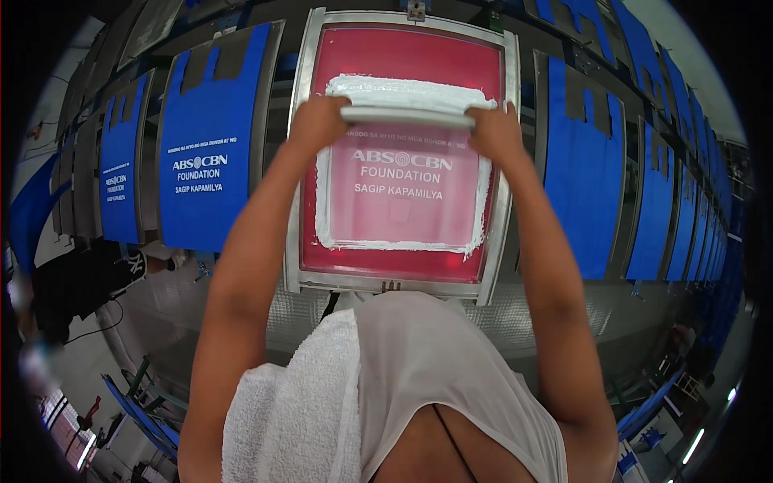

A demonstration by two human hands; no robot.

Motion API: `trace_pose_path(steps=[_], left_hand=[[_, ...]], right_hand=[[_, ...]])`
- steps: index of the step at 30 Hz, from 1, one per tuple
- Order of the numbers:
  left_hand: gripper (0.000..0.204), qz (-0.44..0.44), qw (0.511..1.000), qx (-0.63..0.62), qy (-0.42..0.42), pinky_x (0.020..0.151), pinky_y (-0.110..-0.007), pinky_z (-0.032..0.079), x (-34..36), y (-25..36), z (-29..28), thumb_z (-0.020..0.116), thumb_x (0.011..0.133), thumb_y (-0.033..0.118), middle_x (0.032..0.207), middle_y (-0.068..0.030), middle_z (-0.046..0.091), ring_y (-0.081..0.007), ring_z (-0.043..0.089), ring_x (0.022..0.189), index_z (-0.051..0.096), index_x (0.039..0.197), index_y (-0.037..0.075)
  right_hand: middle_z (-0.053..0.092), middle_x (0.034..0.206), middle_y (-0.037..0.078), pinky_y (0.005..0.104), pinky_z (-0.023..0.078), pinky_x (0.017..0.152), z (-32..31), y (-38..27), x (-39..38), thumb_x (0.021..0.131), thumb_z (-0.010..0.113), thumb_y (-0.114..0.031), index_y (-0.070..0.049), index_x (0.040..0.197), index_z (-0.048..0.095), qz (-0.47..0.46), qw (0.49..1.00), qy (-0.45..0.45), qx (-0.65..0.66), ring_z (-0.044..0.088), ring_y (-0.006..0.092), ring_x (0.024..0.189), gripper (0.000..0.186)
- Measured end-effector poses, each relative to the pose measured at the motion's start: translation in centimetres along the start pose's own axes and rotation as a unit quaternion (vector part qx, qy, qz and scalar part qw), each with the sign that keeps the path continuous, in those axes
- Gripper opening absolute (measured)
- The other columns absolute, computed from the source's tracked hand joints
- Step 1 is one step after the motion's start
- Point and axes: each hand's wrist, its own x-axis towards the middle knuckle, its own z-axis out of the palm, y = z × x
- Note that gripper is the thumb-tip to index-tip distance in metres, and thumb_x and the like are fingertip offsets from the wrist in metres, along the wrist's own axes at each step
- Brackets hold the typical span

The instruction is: Manually applying ink through a screen onto fabric surfaces at a printing station.

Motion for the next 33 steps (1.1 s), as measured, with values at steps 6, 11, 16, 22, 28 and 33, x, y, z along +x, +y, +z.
trace_pose_path(steps=[6, 11, 16, 22, 28, 33], left_hand=[[0.030, -0.022, 0.998, -0.013, -0.055, 0.077, -0.042, 0.050, -7.9, 0.8, -1.3, 0.073, 0.071, 0.024, 0.090, -0.0164, 0.066, -0.0333, 0.063, 0.085, 0.068, 0.097, 0.010], [0.035, 0.049, 0.995, -0.084, -0.023, 0.085, -0.041, 0.044, -24.6, 4.3, 1.9, 0.068, 0.057, -0.002, 0.094, -0.0140, 0.064, -0.0332, 0.058, 0.091, 0.063, 0.091, 0.003], [0.036, 0.033, 0.996, -0.080, -0.014, 0.082, -0.041, 0.046, -15.5, 1.8, 2.5, 0.072, 0.055, 0.001, 0.087, -0.0156, 0.065, -0.0329, 0.060, 0.087, 0.066, 0.090, 0.003], [0.030, -0.012, 0.999, -0.003, -0.048, 0.072, -0.041, 0.052, 1.0, 0.0, -1.3, 0.073, 0.071, 0.030, 0.083, -0.0158, 0.067, -0.0330, 0.065, 0.080, 0.069, 0.095, 0.011], [0.031, -0.029, 0.994, 0.004, -0.103, 0.076, -0.041, 0.051, -9.2, -0.2, -1.4, 0.071, 0.074, 0.023, 0.090, -0.0143, 0.067, -0.0305, 0.065, 0.083, 0.068, 0.103, 0.011], [0.031, 0.067, 0.995, -0.073, 0.029, 0.081, -0.043, 0.045, -24.9, 3.6, 3.4, 0.067, 0.058, 0.001, 0.086, -0.0128, 0.065, -0.0331, 0.059, 0.084, 0.065, 0.089, 0.004]], right_hand=[[0.067, 0.076, 0.010, 0.0498, 0.035, 0.096, -1.7, -3.0, -6.7, 0.066, 0.063, -0.011, -0.018, 0.099, 0.068, 0.003, 0.997, -0.072, -0.013, 0.064, 0.0273, 0.081, 0.035], [0.067, 0.092, 0.004, 0.0555, 0.023, 0.109, 1.7, -8.8, -22.4, 0.059, 0.063, 0.002, -0.011, 0.098, 0.065, 0.009, 0.992, -0.102, 0.078, 0.060, 0.0246, 0.090, 0.041], [0.066, 0.092, 0.005, 0.0523, 0.024, 0.110, 3.8, -5.6, -14.8, 0.056, 0.068, -0.001, -0.011, 0.096, 0.066, 0.018, 0.997, -0.013, 0.070, 0.060, 0.0238, 0.089, 0.041], [0.068, 0.082, 0.010, 0.0487, 0.040, 0.091, 0.2, 0.4, 1.3, 0.067, 0.060, -0.011, -0.018, 0.100, 0.068, -0.011, 1.000, -0.009, 0.006, 0.065, 0.0276, 0.084, 0.034], [0.067, 0.079, 0.012, 0.0501, 0.036, 0.099, -2.1, -4.4, -8.1, 0.067, 0.059, -0.009, -0.015, 0.100, 0.067, 0.001, 0.996, -0.087, 0.013, 0.065, 0.0291, 0.082, 0.035], [0.064, 0.084, 0.008, 0.0557, 0.025, 0.107, 2.6, -8.8, -22.6, 0.061, 0.062, -0.002, -0.009, 0.096, 0.063, -0.009, 0.996, -0.058, 0.074, 0.059, 0.0249, 0.088, 0.036]])
